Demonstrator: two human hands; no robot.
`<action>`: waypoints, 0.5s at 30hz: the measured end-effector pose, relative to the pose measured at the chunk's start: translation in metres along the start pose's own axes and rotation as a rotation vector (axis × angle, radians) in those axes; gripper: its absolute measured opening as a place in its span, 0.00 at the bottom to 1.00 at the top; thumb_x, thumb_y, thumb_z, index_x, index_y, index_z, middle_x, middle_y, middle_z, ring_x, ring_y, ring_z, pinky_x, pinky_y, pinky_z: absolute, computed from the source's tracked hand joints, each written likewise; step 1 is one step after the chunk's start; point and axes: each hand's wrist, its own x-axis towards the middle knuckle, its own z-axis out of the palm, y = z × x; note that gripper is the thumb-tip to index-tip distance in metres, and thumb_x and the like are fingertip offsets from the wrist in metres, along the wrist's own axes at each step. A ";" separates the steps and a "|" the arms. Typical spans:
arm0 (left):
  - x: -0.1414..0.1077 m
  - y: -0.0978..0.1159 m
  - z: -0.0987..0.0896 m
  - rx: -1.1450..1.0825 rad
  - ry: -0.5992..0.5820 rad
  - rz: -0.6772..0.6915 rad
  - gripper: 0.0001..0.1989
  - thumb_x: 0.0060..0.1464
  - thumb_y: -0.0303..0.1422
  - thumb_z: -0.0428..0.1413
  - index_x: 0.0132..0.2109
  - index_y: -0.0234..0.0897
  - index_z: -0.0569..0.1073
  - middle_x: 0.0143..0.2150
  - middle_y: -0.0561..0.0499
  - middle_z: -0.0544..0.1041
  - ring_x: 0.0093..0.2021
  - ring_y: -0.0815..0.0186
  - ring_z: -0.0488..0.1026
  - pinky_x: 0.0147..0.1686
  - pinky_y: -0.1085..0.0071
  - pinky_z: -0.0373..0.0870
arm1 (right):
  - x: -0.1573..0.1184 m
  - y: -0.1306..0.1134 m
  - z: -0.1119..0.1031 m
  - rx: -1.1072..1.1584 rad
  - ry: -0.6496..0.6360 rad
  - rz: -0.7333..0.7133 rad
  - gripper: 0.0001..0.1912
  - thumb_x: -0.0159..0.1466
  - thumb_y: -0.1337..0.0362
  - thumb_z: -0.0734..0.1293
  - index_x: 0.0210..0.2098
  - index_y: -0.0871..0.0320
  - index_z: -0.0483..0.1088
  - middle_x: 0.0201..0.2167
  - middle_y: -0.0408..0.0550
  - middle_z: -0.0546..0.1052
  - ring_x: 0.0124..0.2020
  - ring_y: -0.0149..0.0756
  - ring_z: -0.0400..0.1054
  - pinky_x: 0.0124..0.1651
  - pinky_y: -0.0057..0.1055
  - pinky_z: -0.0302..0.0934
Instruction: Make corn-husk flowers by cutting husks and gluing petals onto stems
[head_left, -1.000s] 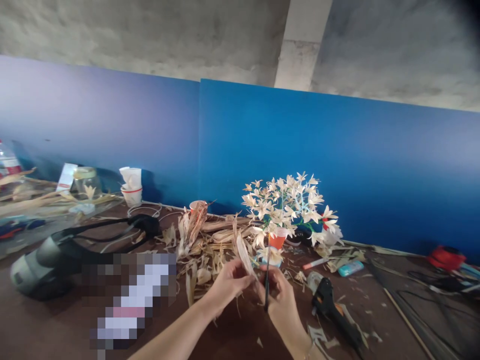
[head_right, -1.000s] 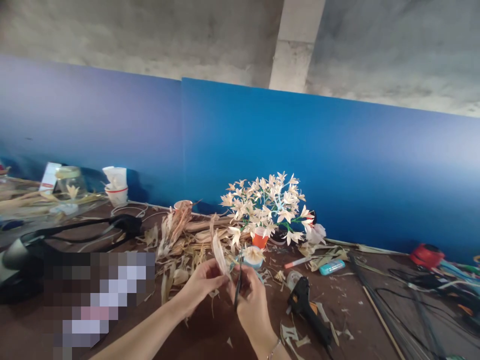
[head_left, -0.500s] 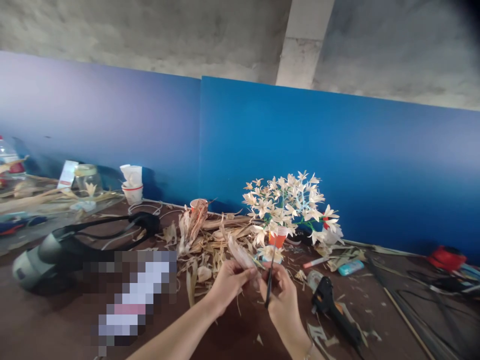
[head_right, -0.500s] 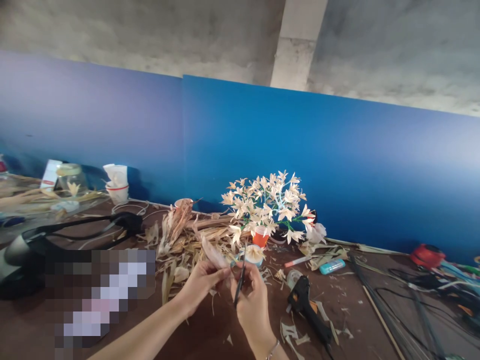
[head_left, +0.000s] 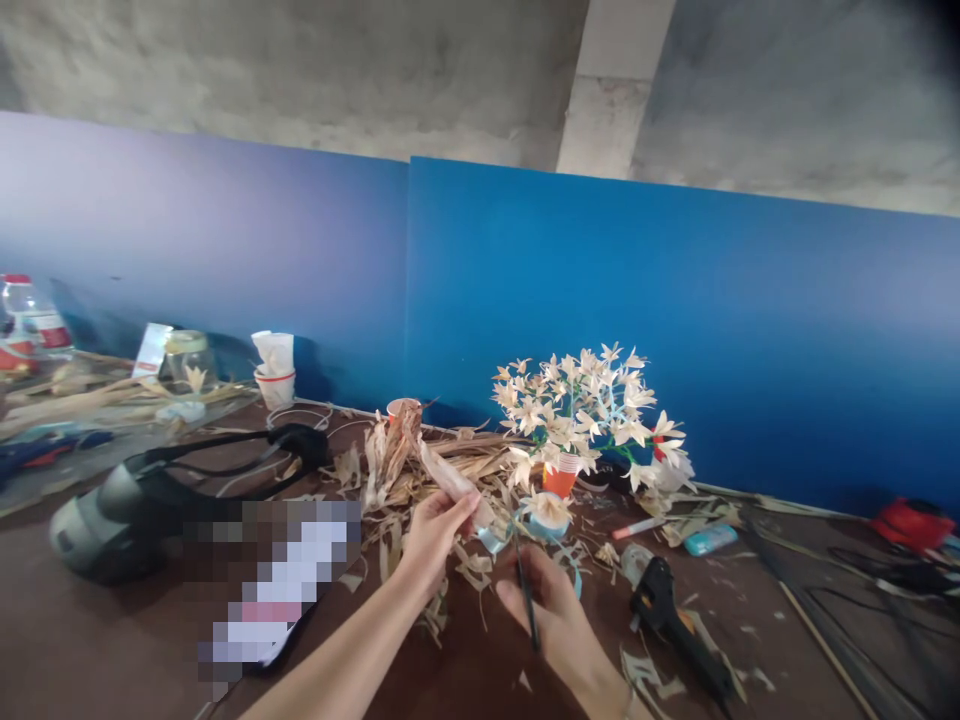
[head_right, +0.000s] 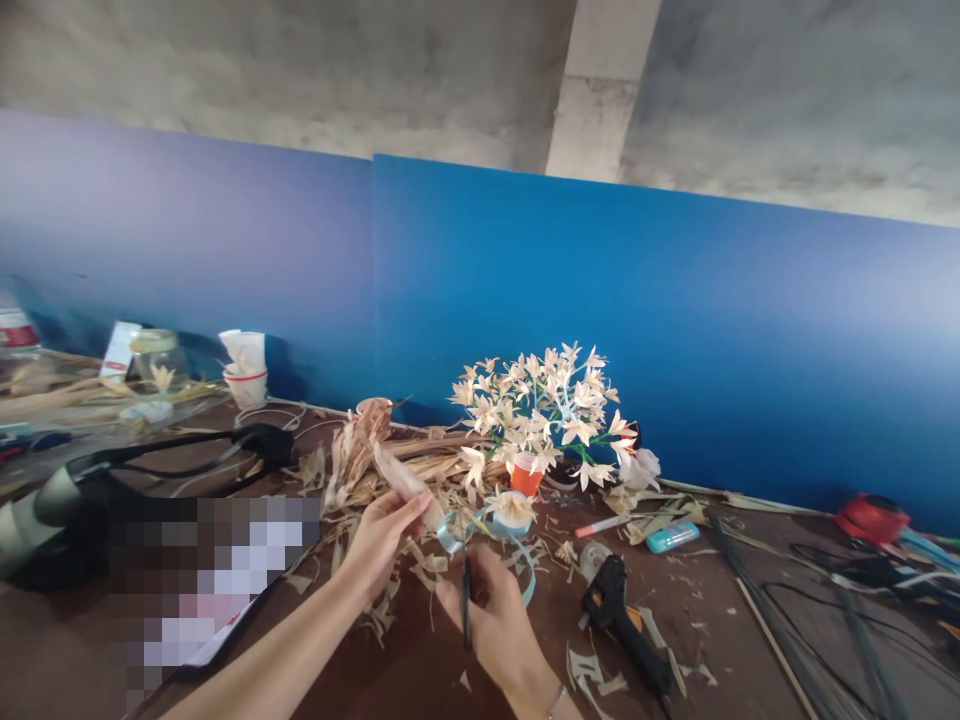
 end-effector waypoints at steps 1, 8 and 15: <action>0.000 0.000 0.000 0.002 0.009 0.007 0.16 0.36 0.40 0.63 0.21 0.31 0.70 0.15 0.56 0.66 0.17 0.76 0.59 0.18 0.79 0.53 | -0.001 0.000 0.002 0.026 -0.034 0.020 0.12 0.57 0.58 0.66 0.31 0.60 0.65 0.24 0.40 0.65 0.26 0.27 0.57 0.29 0.24 0.55; -0.009 -0.001 0.007 0.088 -0.038 -0.003 0.16 0.38 0.42 0.62 0.22 0.32 0.70 0.14 0.57 0.64 0.16 0.76 0.57 0.18 0.78 0.50 | -0.002 0.005 0.008 0.165 -0.104 0.114 0.16 0.55 0.53 0.68 0.32 0.60 0.65 0.22 0.39 0.63 0.22 0.24 0.55 0.24 0.22 0.53; -0.014 0.003 0.013 0.080 -0.072 -0.028 0.18 0.34 0.44 0.63 0.20 0.32 0.69 0.14 0.58 0.63 0.16 0.76 0.56 0.18 0.78 0.50 | -0.003 0.002 0.009 0.186 -0.079 0.142 0.19 0.52 0.50 0.69 0.32 0.60 0.65 0.21 0.38 0.63 0.19 0.23 0.54 0.21 0.21 0.53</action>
